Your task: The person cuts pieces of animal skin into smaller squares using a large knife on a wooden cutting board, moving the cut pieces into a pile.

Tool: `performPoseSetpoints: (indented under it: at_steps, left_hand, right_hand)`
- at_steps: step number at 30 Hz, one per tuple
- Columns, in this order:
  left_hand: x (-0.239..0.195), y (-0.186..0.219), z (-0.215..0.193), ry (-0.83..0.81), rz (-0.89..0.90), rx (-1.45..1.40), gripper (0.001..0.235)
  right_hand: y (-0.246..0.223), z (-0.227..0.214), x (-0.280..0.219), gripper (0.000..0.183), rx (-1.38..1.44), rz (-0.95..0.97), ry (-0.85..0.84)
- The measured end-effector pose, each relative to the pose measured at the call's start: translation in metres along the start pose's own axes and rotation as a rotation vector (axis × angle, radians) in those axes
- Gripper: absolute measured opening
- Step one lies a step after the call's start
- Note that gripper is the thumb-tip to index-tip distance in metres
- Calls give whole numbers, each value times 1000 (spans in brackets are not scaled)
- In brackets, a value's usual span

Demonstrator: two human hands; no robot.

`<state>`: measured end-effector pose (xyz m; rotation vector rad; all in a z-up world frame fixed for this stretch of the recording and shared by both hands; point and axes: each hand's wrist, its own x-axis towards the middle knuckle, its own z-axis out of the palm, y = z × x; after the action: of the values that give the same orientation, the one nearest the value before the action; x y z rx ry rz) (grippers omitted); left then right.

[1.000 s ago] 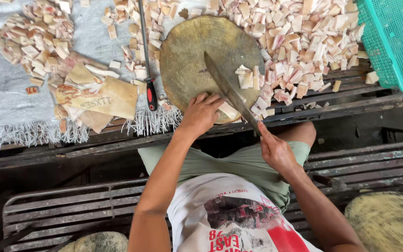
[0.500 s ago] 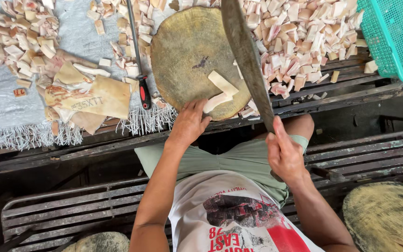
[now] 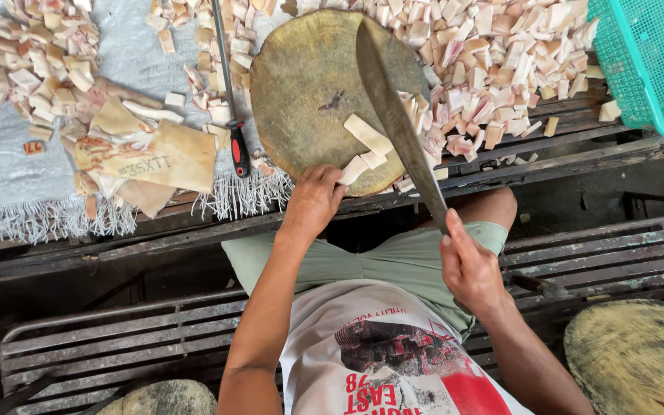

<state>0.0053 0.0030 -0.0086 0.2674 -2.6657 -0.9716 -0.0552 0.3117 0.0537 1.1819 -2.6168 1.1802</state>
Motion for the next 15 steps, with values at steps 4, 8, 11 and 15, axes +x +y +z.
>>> performPoseSetpoints:
  at_steps: [4,8,11,15]
  left_hand:
    - [2,-1,0,-7,17,41,23]
    - [3,-6,-7,-97,11,58,19]
    - [17,-13,-3,-83,11,-17,23]
    - [81,-21,22,19,116,-29,49]
  right_hand:
    - [6,20,-4,58,-89,-43,-156]
    - [21,31,-8,64,-82,54,-319]
    - [30,21,-12,62,168,185,-192]
    - [31,13,-6,58,418,662,-96]
